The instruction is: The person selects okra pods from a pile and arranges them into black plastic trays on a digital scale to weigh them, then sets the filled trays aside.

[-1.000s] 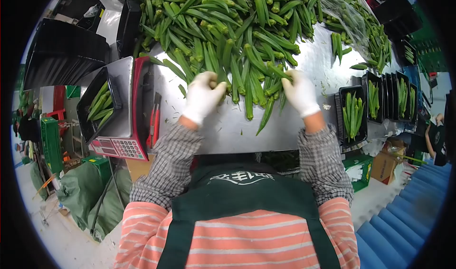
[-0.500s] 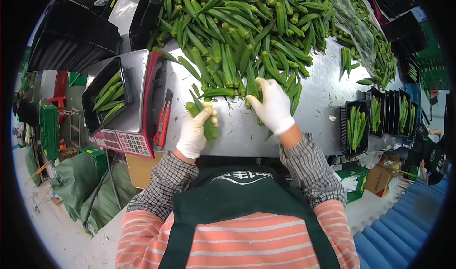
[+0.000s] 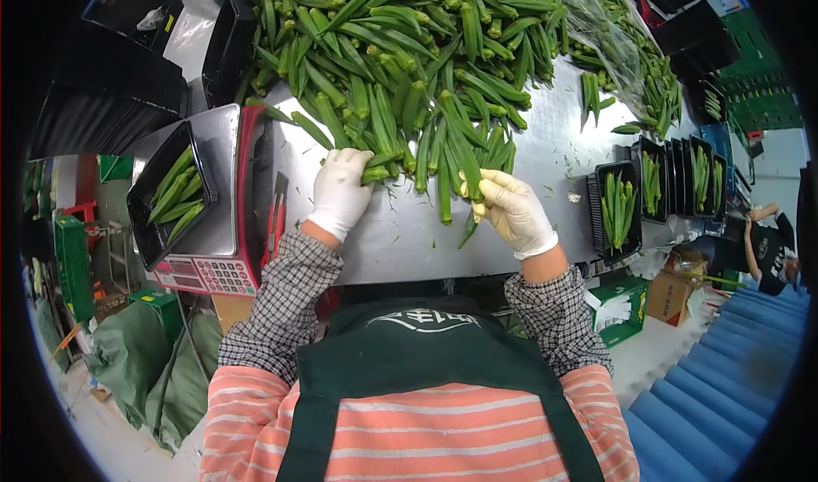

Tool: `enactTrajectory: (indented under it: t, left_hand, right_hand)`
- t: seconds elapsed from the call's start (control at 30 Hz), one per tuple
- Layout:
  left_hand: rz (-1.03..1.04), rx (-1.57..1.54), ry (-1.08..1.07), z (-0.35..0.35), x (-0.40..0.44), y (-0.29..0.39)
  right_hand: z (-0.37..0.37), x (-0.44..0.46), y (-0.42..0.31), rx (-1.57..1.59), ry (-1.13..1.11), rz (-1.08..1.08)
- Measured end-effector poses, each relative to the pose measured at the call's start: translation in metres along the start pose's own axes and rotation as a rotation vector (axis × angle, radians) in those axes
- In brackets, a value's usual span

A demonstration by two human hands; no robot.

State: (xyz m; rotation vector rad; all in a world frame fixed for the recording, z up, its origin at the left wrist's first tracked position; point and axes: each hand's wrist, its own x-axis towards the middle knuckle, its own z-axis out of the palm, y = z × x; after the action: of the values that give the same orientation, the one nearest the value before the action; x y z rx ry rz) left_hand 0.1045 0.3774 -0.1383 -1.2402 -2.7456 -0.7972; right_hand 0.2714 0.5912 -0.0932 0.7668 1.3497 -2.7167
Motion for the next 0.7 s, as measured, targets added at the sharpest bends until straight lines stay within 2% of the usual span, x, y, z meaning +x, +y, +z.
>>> enactTrajectory:
  t: [0.1,0.13,0.17,0.2,0.23,0.27,0.3,0.33,0.37,0.47,0.5,0.57,0.6,0.63,0.67,0.7]
  left_hand:
    - [-0.551,-0.785,-0.03,-0.015,-0.002,0.017]
    - [-0.585,-1.244,-0.09,-0.028,0.0,0.028]
    - [-0.666,-1.56,-0.134,-0.038,0.001,0.04]
    - [-0.69,-1.765,-0.232,-0.034,-0.005,0.041]
    - [-0.605,-1.723,-0.335,-0.041,-0.005,0.048]
    - [-0.547,-1.903,-0.228,-0.036,-0.008,0.062]
    - [-0.691,-1.786,-0.229,-0.03,-0.019,0.058]
    - [-0.566,-1.742,-0.002,-0.023,-0.022,0.064]
    - [-0.684,-1.783,0.003,-0.03,-0.027,0.061]
    - [-0.692,-1.566,0.131,-0.076,-0.043,0.047]
    - [-0.679,-1.449,0.146,-0.114,-0.046,0.044]
    - [-0.472,-1.357,0.423,-0.165,-0.049,0.026]
    - [-0.341,-1.1,0.518,-0.183,-0.052,0.001]
    - [-0.265,-0.773,0.518,-0.213,-0.053,-0.019]
    - [-0.28,-0.683,0.553,-0.23,-0.054,-0.036]
    - [-0.304,-0.172,0.444,-0.243,-0.057,-0.066]
  right_hand:
    - [0.008,-0.008,0.0,0.021,-0.007,0.005]
    - [0.013,-0.01,0.001,-0.01,-0.015,-0.002]
    - [0.023,-0.009,0.002,-0.04,-0.041,-0.007]
    - [0.036,-0.009,0.003,-0.263,0.018,-0.021]
    - [0.051,-0.012,0.006,-0.484,0.061,-0.044]
    - [0.07,-0.014,0.01,-0.583,0.074,-0.062]
    - [0.073,-0.008,0.033,-0.656,0.065,-0.238]
    - [0.085,-0.007,0.04,-0.843,0.046,-0.382]
    - [0.095,-0.007,0.043,-1.026,0.038,-0.538]
    - [0.118,-0.006,0.042,-1.108,-0.138,-0.636]
    - [0.119,-0.003,0.043,-1.115,-0.149,-0.641]
    - [0.117,0.003,0.044,-1.133,-0.156,-0.643]
    - [0.116,0.005,0.046,-1.118,-0.126,-0.608]
    - [0.115,0.005,0.046,-1.131,-0.116,-0.595]
    - [0.114,0.005,0.045,-1.144,-0.105,-0.586]
    - [0.112,0.005,0.045,-1.157,-0.09,-0.576]
